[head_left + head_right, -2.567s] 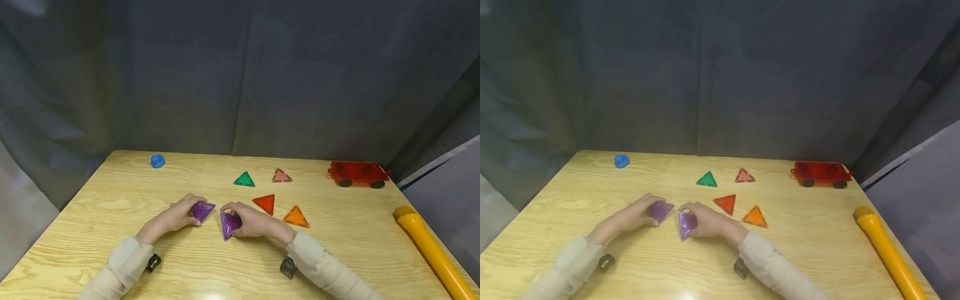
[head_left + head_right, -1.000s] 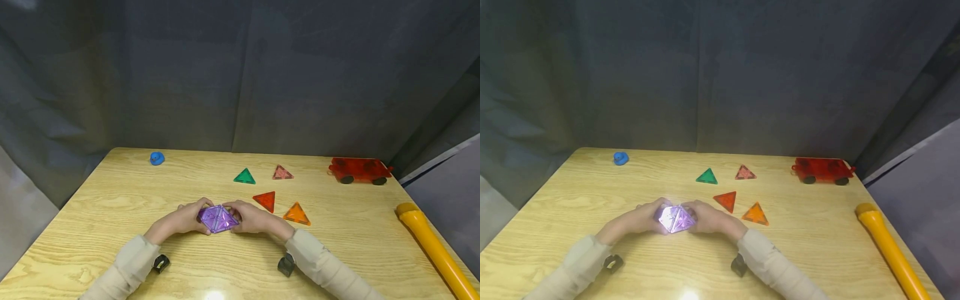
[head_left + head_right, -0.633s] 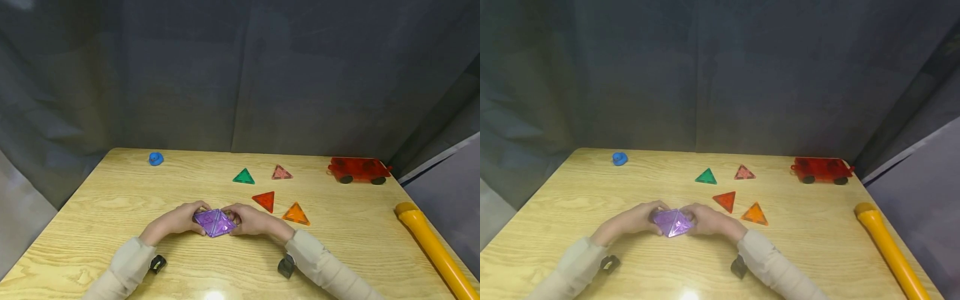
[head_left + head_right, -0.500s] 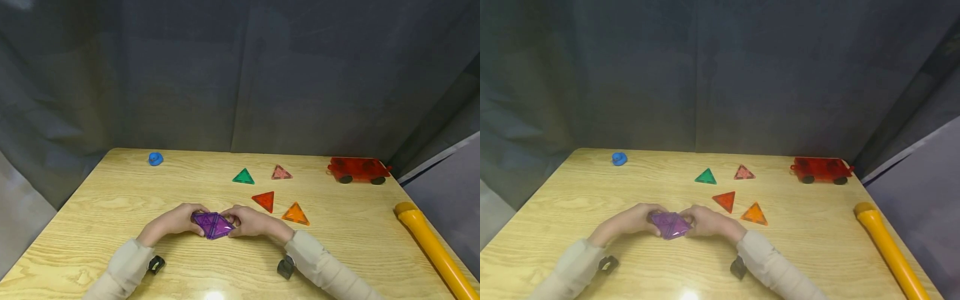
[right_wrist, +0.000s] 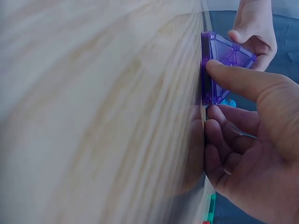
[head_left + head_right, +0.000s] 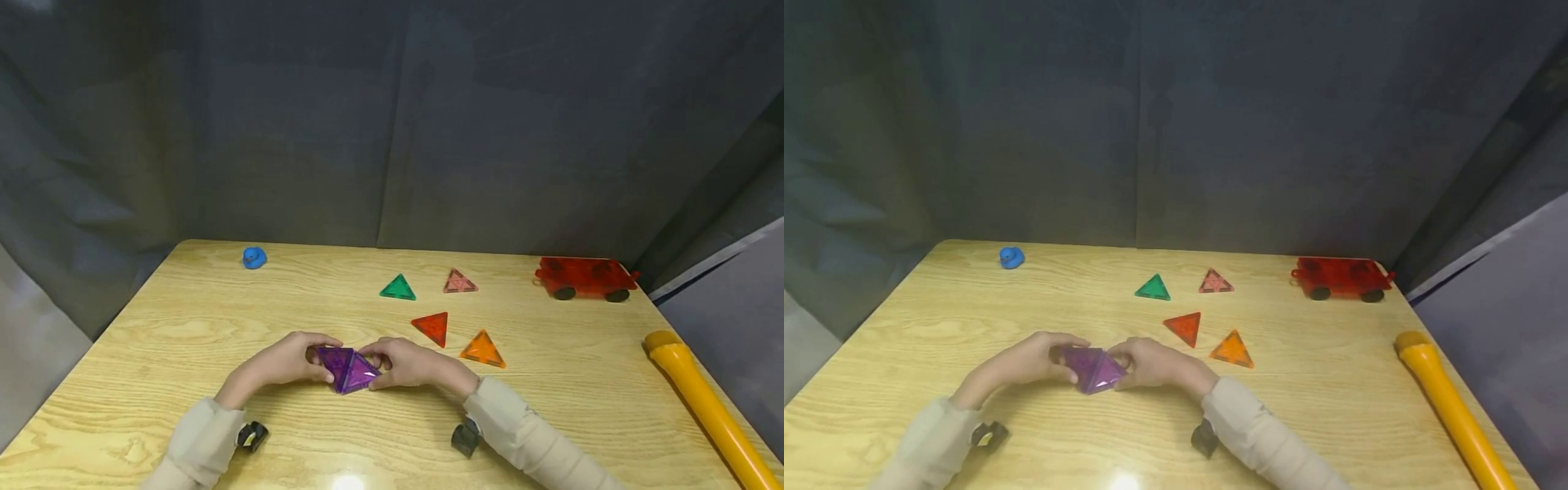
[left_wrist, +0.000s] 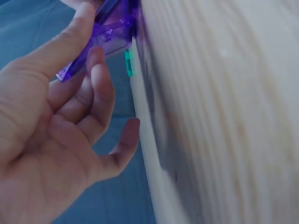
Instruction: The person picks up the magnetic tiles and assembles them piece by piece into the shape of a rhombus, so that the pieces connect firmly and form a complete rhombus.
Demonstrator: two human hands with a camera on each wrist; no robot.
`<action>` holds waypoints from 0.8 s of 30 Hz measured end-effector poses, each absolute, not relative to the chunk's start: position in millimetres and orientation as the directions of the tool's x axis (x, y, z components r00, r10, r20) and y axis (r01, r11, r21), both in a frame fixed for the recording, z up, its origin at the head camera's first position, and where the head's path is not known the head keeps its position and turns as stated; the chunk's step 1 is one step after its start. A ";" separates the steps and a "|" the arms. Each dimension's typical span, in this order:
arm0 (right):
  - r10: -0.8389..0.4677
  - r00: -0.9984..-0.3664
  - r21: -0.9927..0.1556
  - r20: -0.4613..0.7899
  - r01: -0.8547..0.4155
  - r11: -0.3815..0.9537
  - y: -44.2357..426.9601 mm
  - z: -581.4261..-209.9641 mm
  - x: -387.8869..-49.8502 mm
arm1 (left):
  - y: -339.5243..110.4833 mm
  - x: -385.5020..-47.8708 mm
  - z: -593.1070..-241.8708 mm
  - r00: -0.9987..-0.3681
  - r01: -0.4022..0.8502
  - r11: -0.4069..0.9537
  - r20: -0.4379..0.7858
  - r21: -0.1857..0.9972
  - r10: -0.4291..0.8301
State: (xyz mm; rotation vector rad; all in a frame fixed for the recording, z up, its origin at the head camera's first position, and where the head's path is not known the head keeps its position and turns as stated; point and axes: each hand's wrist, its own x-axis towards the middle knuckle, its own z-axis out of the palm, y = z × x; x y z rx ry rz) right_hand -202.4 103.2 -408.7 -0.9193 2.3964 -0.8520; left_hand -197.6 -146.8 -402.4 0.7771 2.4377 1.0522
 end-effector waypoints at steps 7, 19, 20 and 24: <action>-0.719 -0.680 -0.660 -0.142 -0.477 0.581 101.8 -408.5 -200.9 | -146.9 -194.2 -401.4 -0.788 0.317 0.552 -0.109 0.771 0.605; -0.707 -0.690 -0.661 -0.154 -0.460 0.593 102.4 -406.2 -201.5 | -146.5 -192.1 -401.6 -0.793 0.307 0.550 -0.111 0.777 0.599; -0.701 -0.698 -0.656 -0.147 -0.461 0.597 102.9 -405.2 -201.9 | -146.6 -192.3 -401.7 -0.791 0.310 0.551 -0.111 0.775 0.602; -0.652 -0.753 -0.607 -0.084 -0.481 0.633 106.6 -402.6 -206.6 | -147.0 -192.8 -401.6 -0.789 0.325 0.556 -0.105 0.764 0.605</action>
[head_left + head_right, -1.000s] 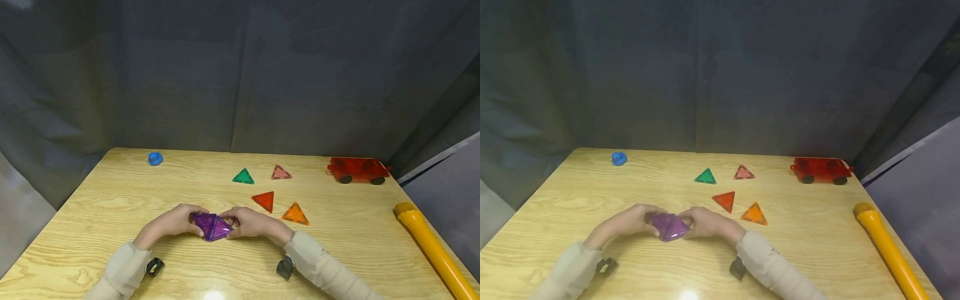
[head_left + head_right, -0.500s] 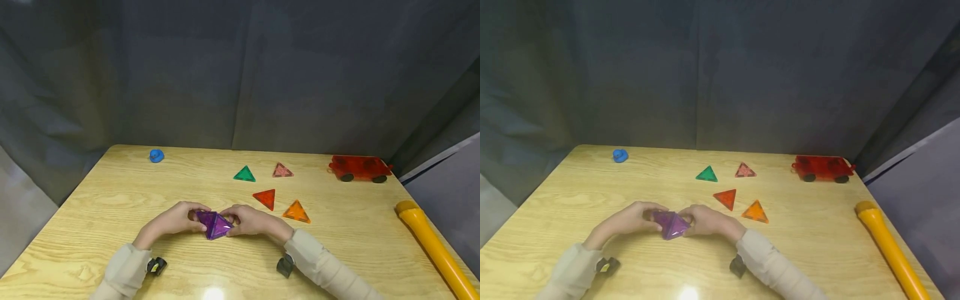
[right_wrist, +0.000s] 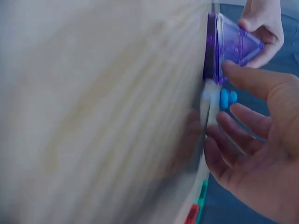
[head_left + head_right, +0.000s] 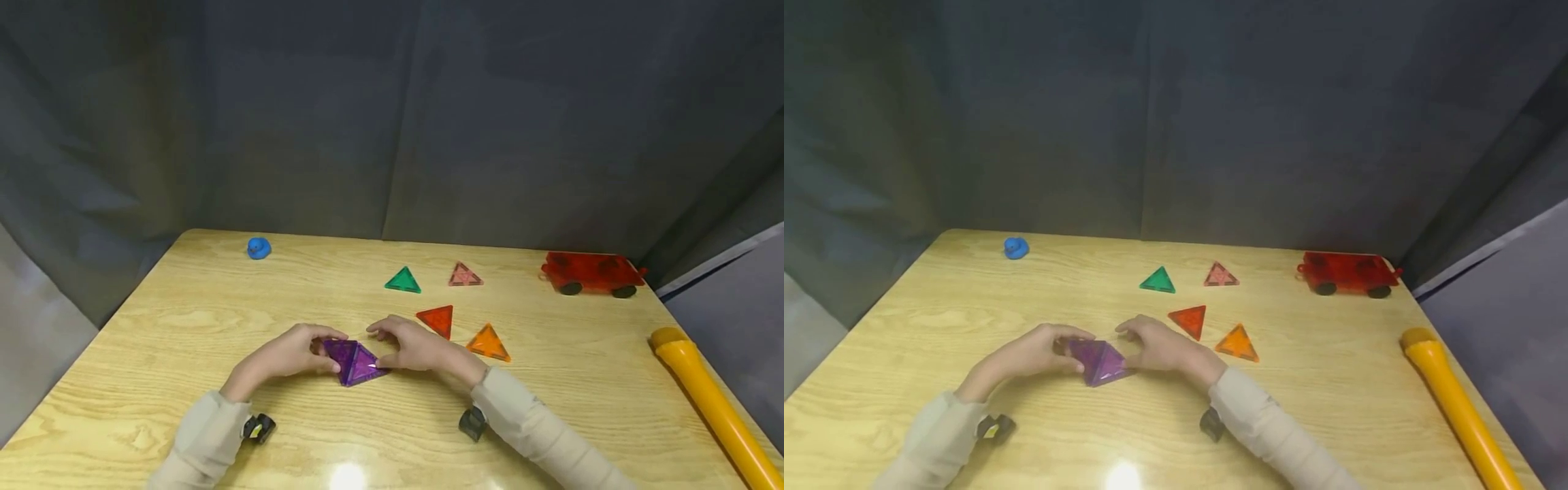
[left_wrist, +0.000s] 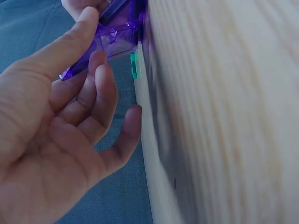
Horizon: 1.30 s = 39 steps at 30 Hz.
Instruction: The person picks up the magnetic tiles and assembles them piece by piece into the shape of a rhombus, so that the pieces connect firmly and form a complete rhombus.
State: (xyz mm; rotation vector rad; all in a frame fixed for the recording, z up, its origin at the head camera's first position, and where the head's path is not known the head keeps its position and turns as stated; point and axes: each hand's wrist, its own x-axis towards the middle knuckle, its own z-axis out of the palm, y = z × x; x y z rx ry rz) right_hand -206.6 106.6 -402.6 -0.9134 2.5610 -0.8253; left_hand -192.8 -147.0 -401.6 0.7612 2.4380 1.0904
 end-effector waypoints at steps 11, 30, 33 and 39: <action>-0.501 -0.866 -0.558 -0.002 -0.415 0.719 125.0 -397.6 -236.3 | -145.9 -193.2 -397.6 -0.787 0.326 0.552 -0.103 0.768 0.608; -0.454 -0.880 -0.494 -0.139 -0.335 0.803 143.6 -406.4 -262.0 | -147.3 -192.8 -400.2 -0.792 0.325 0.564 -0.108 0.759 0.601; -0.470 -0.872 -0.494 -0.137 -0.351 0.795 141.6 -405.5 -258.2 | -147.6 -192.9 -400.3 -0.792 0.323 0.564 -0.109 0.760 0.601; -0.508 -0.850 -0.502 -0.137 -0.383 0.776 134.5 -405.1 -248.7 | -148.4 -192.2 -400.6 -0.794 0.308 0.565 -0.121 0.766 0.596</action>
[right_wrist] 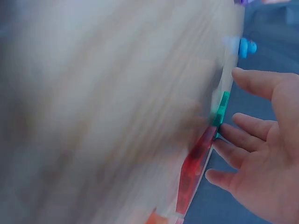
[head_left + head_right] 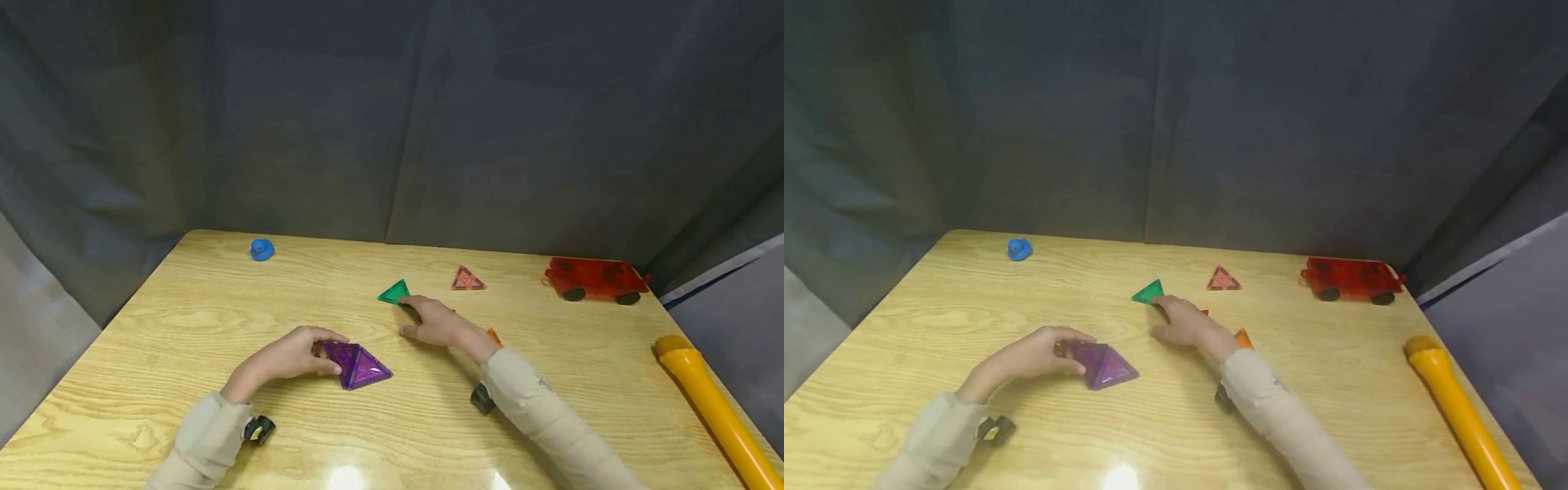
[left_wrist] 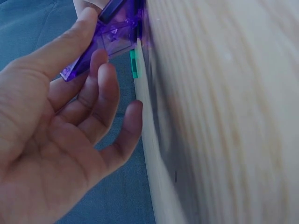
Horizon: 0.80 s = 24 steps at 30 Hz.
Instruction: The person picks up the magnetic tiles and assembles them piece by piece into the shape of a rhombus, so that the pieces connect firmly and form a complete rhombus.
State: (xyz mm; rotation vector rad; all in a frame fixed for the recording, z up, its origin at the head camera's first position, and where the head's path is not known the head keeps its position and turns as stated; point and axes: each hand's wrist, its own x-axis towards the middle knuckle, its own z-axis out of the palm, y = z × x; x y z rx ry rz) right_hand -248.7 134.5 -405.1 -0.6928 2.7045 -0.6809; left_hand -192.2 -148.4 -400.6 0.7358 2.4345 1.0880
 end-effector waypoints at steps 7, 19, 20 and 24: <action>-0.545 -0.829 -0.508 -0.126 -0.418 0.753 128.0 -405.1 -234.3 | -148.1 -192.2 -400.6 -0.793 0.311 0.567 -0.121 0.763 0.597; -0.602 -0.787 -0.535 -0.135 -0.453 0.713 122.1 -402.5 -213.1 | -151.0 -193.7 -400.4 -0.788 0.325 0.566 -0.114 0.757 0.605; -0.602 -0.787 -0.535 -0.136 -0.454 0.713 121.9 -402.3 -211.4 | -151.3 -193.6 -400.3 -0.788 0.323 0.566 -0.115 0.758 0.605; -0.617 -0.776 -0.536 -0.129 -0.469 0.702 121.3 -401.6 -206.2 | -152.9 -194.0 -400.7 -0.790 0.320 0.565 -0.115 0.761 0.602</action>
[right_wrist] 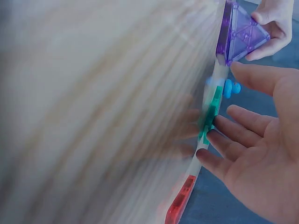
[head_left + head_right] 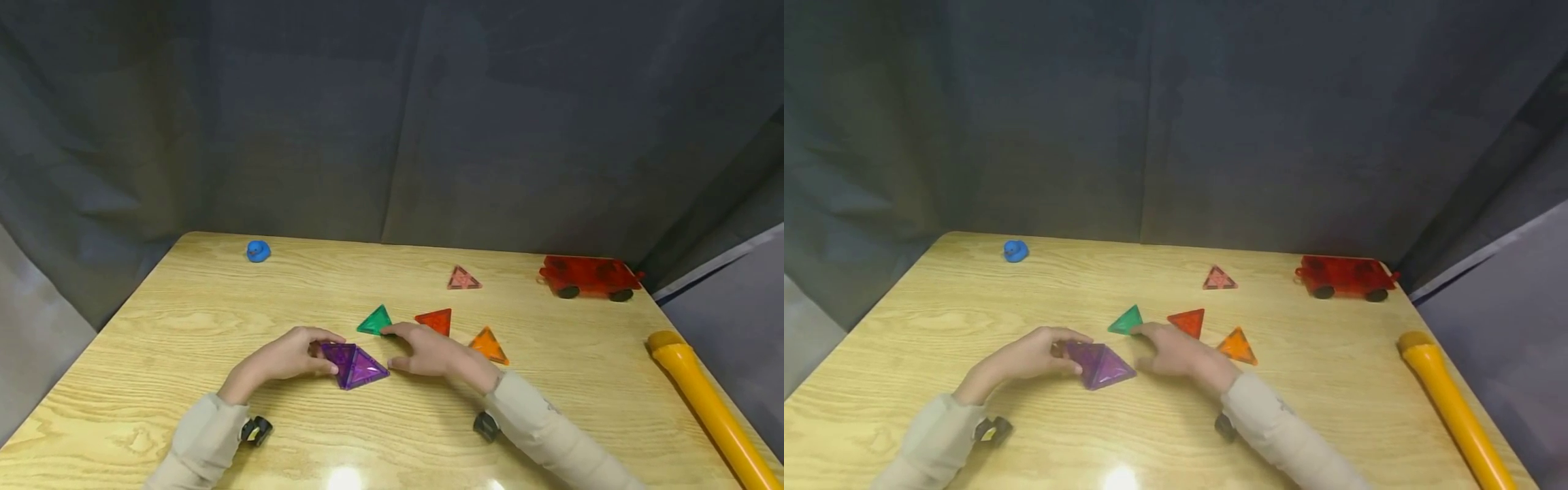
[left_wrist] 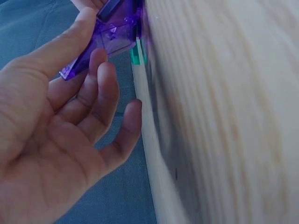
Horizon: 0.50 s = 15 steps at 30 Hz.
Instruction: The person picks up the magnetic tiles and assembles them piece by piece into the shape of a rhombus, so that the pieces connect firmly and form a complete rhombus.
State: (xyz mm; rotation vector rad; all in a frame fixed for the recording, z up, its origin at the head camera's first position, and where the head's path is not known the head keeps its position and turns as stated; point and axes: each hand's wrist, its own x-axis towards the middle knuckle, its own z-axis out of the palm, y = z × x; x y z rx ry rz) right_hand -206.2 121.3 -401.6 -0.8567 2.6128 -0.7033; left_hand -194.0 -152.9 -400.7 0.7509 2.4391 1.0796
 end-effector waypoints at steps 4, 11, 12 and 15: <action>-0.636 -0.764 -0.538 -0.109 -0.493 0.684 121.5 -401.1 -203.3 | -154.2 -194.3 -401.5 -0.792 0.320 0.566 -0.113 0.760 0.600; -0.644 -0.765 -0.556 -0.023 -0.525 0.644 121.5 -397.3 -213.4 | -154.0 -193.7 -400.0 -0.793 0.317 0.575 -0.122 0.754 0.597; -0.639 -0.769 -0.559 -0.011 -0.525 0.642 121.7 -396.8 -216.9 | -153.7 -193.6 -399.9 -0.793 0.316 0.575 -0.124 0.755 0.597; -0.624 -0.782 -0.548 0.009 -0.526 0.650 122.0 -396.4 -228.8 | -153.0 -193.4 -399.8 -0.792 0.313 0.573 -0.125 0.757 0.597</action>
